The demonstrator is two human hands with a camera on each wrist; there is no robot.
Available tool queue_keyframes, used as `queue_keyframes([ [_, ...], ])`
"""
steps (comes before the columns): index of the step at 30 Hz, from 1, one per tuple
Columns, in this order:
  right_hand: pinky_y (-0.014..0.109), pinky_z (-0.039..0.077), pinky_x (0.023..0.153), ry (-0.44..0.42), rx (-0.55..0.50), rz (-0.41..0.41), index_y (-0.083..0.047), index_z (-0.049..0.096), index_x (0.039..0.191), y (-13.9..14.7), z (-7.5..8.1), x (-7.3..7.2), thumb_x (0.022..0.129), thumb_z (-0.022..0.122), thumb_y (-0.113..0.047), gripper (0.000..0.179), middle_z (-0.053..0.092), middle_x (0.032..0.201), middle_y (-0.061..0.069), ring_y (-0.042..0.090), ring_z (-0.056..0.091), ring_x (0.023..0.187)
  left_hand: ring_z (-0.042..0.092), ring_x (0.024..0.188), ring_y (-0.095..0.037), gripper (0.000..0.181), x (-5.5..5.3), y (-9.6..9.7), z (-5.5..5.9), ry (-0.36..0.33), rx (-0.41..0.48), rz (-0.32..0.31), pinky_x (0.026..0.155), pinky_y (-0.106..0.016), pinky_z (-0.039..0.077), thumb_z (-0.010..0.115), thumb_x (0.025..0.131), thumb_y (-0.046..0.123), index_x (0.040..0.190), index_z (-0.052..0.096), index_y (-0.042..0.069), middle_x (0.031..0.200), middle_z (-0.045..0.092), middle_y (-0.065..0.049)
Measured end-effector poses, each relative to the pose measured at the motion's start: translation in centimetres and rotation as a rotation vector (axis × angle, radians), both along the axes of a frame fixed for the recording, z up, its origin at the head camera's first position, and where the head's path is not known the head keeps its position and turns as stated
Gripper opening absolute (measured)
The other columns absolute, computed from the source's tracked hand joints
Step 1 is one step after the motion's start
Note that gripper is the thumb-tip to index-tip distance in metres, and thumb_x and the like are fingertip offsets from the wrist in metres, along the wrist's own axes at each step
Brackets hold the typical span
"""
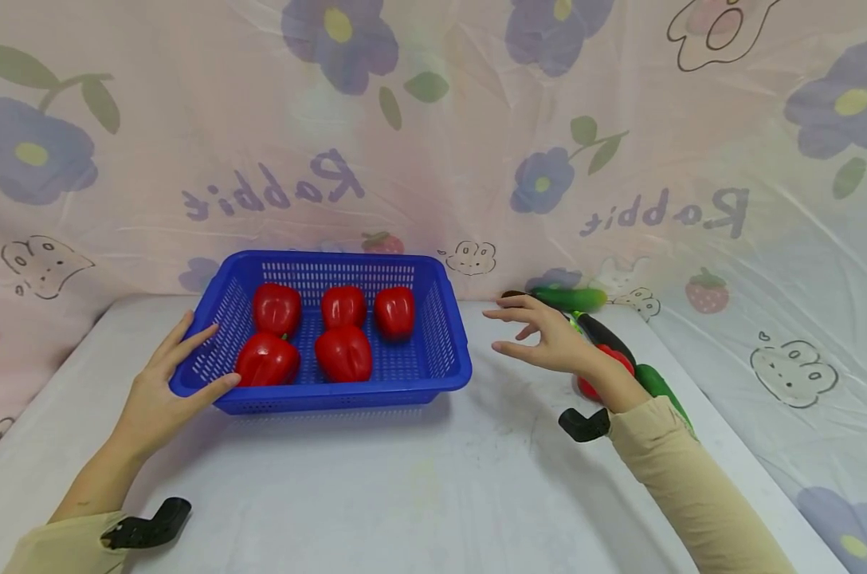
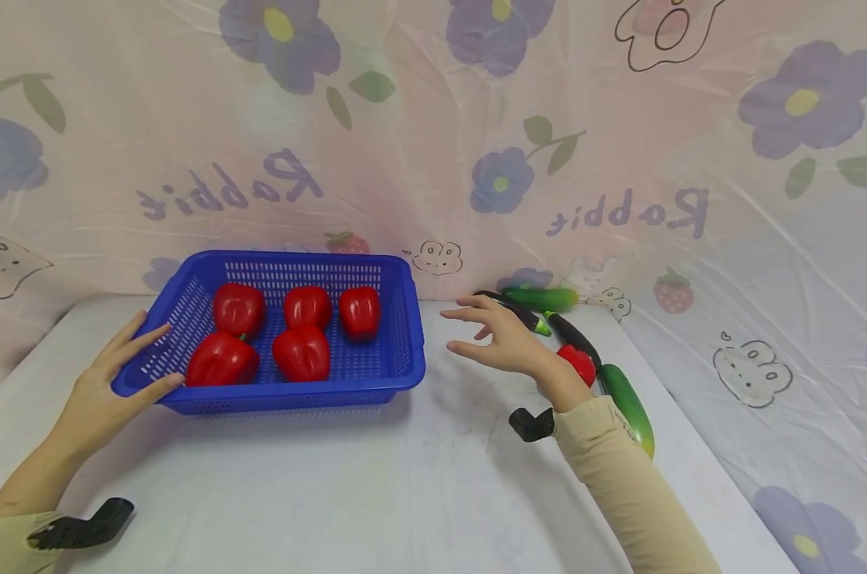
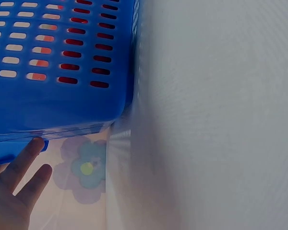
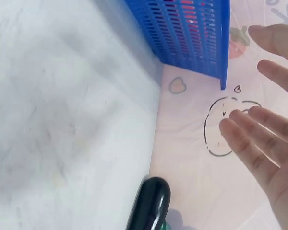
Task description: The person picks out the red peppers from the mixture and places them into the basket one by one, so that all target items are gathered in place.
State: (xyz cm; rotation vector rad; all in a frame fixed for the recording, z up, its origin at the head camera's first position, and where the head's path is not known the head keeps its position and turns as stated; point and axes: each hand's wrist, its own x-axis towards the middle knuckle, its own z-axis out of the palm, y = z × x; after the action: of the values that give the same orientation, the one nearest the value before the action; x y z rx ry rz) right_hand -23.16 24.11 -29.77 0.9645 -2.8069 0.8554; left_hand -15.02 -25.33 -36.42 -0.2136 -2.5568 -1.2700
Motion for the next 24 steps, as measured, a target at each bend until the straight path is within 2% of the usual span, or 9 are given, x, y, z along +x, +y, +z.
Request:
queue_keyframes([
  [5,0.041,0.059,0.08,-0.006,0.007,-0.012,-0.013,0.06,0.131,1.0,-0.1,0.1,0.084,0.074,-0.024,0.05,0.046,0.141,0.013,0.03,0.051,0.123,0.003,0.145,-0.048,0.072,0.0,0.0,0.0,-0.002,-0.003,0.002,0.098,-0.082,0.009,0.067,0.087,0.031,0.149,0.036,0.013,0.163,0.005,-0.009],
  [10,0.036,0.059,0.08,-0.02,0.054,-0.071,-0.017,0.06,0.132,2.1,-0.3,0.3,0.085,0.073,-0.031,0.051,0.045,0.142,0.013,0.028,0.051,0.123,0.003,0.145,-0.048,0.072,0.0,0.0,0.0,-0.002,-0.002,0.004,0.098,-0.081,0.008,0.067,0.087,0.031,0.149,0.036,0.013,0.163,0.005,-0.009],
  [17,0.044,0.058,0.082,-0.046,0.054,-0.096,-0.017,0.06,0.131,3.2,-0.5,0.7,0.084,0.074,-0.03,0.05,0.045,0.142,0.012,0.028,0.051,0.122,0.003,0.145,-0.048,0.072,0.0,0.0,0.0,-0.003,-0.005,0.007,0.098,-0.081,0.008,0.067,0.087,0.031,0.149,0.035,0.013,0.163,0.005,-0.008],
  [20,0.044,0.058,0.082,-0.042,0.061,-0.094,-0.016,0.061,0.13,3.5,-0.5,0.8,0.084,0.074,-0.029,0.05,0.045,0.141,0.013,0.029,0.051,0.123,0.003,0.145,-0.048,0.072,-0.1,0.0,-0.1,-0.004,-0.005,0.007,0.098,-0.082,0.008,0.067,0.087,0.031,0.149,0.035,0.014,0.163,0.005,-0.008],
  [24,0.041,0.058,0.081,-0.034,0.081,-0.112,-0.017,0.06,0.131,4.2,-0.6,1.0,0.085,0.073,-0.031,0.05,0.046,0.141,0.014,0.028,0.058,0.115,0.003,0.145,-0.047,0.072,-0.1,-0.1,-0.1,-0.003,-0.002,0.006,0.099,-0.081,0.007,0.067,0.087,0.031,0.149,0.036,0.014,0.163,0.005,-0.008],
])
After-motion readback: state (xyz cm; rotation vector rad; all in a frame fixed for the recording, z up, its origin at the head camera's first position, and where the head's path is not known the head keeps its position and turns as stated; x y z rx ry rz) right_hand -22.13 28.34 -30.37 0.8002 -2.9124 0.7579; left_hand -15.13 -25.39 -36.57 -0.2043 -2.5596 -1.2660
